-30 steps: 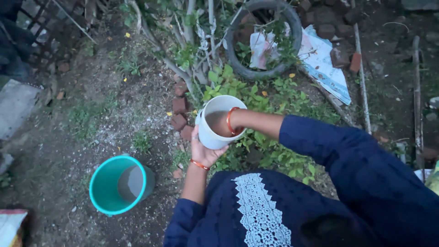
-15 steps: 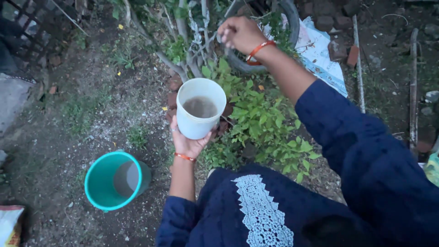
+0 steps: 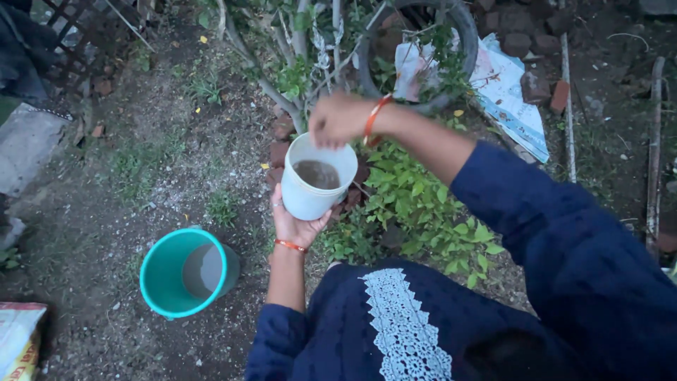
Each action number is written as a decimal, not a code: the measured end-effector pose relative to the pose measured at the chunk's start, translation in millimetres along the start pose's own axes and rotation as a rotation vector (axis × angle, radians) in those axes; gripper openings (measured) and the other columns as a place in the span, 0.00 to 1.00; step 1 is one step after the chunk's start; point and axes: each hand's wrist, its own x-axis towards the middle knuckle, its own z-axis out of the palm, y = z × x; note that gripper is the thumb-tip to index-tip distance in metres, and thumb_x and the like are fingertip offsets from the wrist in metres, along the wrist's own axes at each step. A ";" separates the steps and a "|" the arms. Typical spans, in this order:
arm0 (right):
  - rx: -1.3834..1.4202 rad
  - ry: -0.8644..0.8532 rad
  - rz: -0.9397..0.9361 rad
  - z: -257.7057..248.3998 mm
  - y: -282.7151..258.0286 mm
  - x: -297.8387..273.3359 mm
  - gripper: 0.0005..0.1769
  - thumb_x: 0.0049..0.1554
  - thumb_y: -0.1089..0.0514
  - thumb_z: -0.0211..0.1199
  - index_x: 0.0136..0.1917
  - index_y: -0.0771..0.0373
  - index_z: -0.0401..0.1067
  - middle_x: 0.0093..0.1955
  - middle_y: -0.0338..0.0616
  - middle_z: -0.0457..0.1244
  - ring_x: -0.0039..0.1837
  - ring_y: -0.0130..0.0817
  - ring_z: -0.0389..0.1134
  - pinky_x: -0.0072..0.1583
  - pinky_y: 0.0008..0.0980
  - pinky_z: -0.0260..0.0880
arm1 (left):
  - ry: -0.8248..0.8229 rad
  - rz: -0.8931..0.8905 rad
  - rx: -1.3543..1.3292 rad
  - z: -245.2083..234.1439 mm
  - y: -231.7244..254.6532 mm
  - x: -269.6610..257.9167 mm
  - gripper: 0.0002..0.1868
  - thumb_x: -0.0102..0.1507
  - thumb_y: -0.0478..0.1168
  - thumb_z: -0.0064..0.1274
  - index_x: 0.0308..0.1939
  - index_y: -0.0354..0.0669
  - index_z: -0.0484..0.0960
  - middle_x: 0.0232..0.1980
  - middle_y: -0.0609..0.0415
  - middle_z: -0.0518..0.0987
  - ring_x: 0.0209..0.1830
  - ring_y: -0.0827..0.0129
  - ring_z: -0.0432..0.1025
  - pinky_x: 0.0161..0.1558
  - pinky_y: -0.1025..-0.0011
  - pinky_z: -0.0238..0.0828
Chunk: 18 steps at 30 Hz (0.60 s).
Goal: Distributing a dry substance (possibly fertilizer or soil amendment) from a cup into small potted plants in an outdoor garden.
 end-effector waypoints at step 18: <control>0.327 0.146 0.140 -45.2 33.8 36.9 0.13 0.60 0.52 0.58 0.42 0.61 0.76 0.37 0.37 0.68 0.35 0.21 0.66 0.37 0.24 0.64 | -0.096 -0.035 -0.118 10.2 10.7 7.3 0.43 0.62 0.73 0.41 0.72 0.49 0.69 0.63 0.45 0.78 0.51 0.48 0.80 0.41 0.53 0.85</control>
